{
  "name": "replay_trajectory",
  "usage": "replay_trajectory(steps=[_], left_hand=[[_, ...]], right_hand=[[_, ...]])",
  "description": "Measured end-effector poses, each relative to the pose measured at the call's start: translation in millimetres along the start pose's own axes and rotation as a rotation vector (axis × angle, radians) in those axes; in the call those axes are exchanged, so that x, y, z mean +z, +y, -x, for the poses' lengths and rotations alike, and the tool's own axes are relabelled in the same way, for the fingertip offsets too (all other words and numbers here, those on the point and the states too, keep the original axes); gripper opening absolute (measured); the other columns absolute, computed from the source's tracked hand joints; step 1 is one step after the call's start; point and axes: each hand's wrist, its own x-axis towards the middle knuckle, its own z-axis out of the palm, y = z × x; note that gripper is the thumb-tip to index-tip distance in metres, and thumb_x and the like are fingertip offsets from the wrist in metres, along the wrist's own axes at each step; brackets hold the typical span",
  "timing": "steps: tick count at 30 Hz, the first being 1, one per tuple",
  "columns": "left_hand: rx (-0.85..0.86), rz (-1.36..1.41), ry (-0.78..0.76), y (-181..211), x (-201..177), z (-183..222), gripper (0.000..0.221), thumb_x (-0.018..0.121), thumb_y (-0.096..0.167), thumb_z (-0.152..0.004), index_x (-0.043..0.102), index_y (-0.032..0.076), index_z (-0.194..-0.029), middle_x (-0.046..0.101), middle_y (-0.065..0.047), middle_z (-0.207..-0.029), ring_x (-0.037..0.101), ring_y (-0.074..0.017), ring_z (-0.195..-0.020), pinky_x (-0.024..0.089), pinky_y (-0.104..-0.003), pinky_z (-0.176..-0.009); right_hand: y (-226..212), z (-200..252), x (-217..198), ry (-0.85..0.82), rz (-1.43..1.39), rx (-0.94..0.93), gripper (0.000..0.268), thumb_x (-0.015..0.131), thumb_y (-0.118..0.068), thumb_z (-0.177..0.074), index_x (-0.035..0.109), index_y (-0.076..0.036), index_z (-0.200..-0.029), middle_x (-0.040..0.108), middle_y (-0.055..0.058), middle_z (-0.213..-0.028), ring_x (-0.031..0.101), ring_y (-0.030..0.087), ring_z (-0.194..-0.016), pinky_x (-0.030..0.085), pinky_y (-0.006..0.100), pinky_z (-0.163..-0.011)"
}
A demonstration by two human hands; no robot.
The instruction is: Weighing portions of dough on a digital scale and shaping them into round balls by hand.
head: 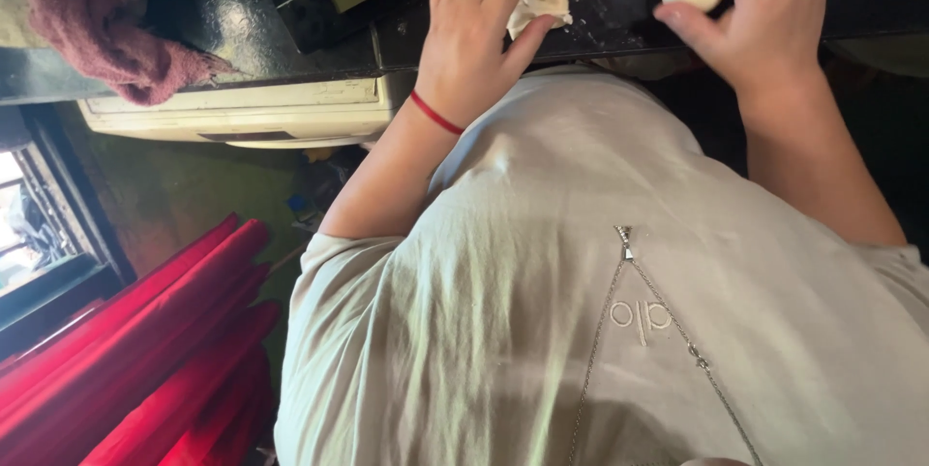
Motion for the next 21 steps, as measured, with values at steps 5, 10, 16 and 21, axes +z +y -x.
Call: replay_trajectory(steps=[5, 10, 16, 21], left_hand=[[0.025, 0.062, 0.029, 1, -13, 2, 0.032, 0.076, 0.023, -0.109, 0.066, 0.013, -0.138, 0.066, -0.008, -0.140, 0.065, -0.0308, -0.130, 0.049, -0.046, -0.110], [0.013, 0.160, 0.045, 8, -40, 2, 0.027, 0.067, 0.025, -0.114, 0.068, 0.011, -0.137, 0.068, -0.010, -0.139, 0.067, -0.0316, -0.130, 0.048, -0.046, -0.113], [-0.056, 0.141, 0.125, -10, -60, 34, 0.021, 0.070, 0.010, -0.111, 0.069, 0.010, -0.132, 0.073, -0.008, -0.133, 0.070, -0.0290, -0.125, 0.048, -0.041, -0.103], [-0.123, 0.172, 0.180, -28, -74, 67, 0.017, 0.065, 0.009, -0.112, 0.068, 0.005, -0.129, 0.073, -0.011, -0.129, 0.071, -0.0318, -0.119, 0.051, -0.044, -0.101]], right_hand=[[-29, 7, -1, 0.037, -0.276, -0.062, 0.053, 0.077, -0.032, -0.120, 0.069, 0.014, -0.145, 0.074, 0.031, -0.134, 0.066, 0.051, -0.116, 0.047, 0.058, -0.105], [-40, -10, -8, -0.112, -0.379, 0.067, 0.081, 0.091, -0.035, -0.107, 0.049, 0.009, -0.160, 0.056, 0.034, -0.154, 0.052, 0.054, -0.137, 0.037, 0.062, -0.116], [-47, -4, -21, -0.267, -0.326, 0.199, 0.071, 0.097, -0.020, -0.096, 0.061, 0.006, -0.152, 0.057, 0.026, -0.141, 0.052, 0.046, -0.123, 0.049, 0.055, -0.102], [-47, -33, -20, -0.252, -0.446, 0.129, 0.053, 0.091, 0.000, -0.099, 0.069, 0.009, -0.146, 0.063, 0.027, -0.140, 0.059, 0.044, -0.125, 0.046, 0.048, -0.110]])
